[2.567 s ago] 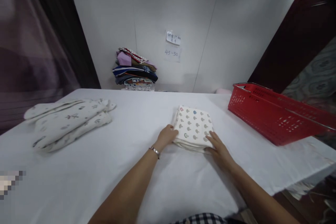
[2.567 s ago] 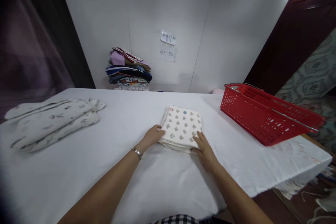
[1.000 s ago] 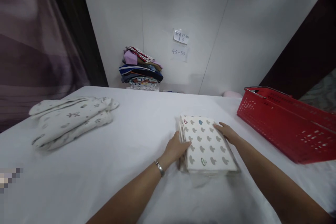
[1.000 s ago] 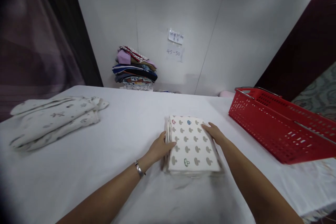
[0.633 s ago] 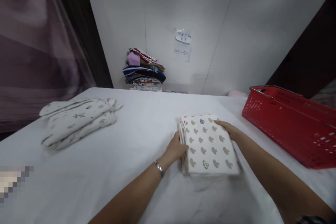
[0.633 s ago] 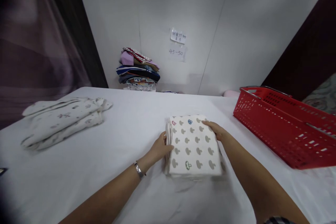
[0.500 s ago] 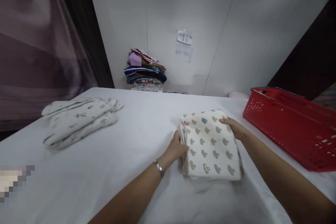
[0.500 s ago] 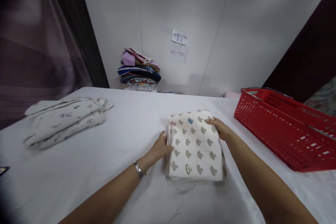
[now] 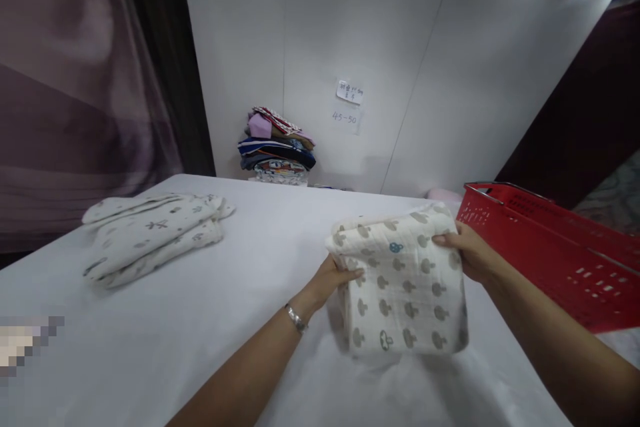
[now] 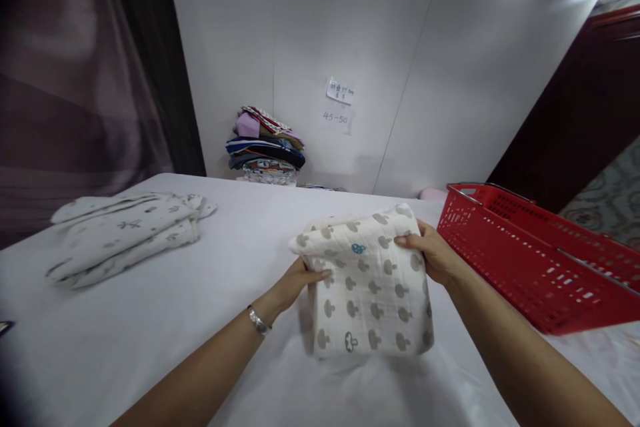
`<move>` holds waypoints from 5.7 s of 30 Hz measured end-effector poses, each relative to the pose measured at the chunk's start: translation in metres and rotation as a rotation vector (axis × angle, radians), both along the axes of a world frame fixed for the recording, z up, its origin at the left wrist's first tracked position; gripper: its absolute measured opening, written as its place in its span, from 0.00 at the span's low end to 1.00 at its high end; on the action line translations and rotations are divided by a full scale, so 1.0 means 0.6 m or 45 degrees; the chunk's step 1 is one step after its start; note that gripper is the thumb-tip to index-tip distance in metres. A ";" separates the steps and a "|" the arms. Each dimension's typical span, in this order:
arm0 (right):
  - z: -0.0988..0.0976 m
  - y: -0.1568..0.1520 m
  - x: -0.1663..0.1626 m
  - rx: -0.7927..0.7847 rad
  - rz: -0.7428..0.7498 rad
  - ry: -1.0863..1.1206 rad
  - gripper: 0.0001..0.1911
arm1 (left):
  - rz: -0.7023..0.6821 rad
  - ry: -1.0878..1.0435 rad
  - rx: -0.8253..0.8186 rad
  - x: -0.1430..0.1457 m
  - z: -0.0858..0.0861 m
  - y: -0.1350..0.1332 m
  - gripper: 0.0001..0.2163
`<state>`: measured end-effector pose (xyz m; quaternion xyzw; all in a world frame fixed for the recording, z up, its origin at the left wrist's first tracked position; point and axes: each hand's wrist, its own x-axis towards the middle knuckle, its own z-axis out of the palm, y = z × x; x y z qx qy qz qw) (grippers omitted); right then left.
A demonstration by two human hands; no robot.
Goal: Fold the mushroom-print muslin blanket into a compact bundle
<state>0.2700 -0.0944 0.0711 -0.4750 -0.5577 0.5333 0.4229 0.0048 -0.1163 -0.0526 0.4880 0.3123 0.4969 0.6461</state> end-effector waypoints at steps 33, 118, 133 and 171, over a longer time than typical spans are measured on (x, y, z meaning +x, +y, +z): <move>-0.254 -0.019 0.046 0.354 0.443 -0.710 0.15 | 0.033 1.427 1.002 -0.097 -0.046 -0.165 0.31; -0.183 0.027 -0.328 0.585 0.440 -1.120 0.14 | 0.672 1.139 0.037 -0.096 -0.069 -0.084 0.15; -0.213 0.001 -0.308 0.300 0.506 -0.978 0.12 | 0.599 1.268 0.041 -0.088 -0.068 -0.089 0.19; -0.210 -0.014 -0.291 -0.157 0.520 -0.546 0.14 | 0.612 0.679 -0.116 -0.095 -0.080 -0.065 0.08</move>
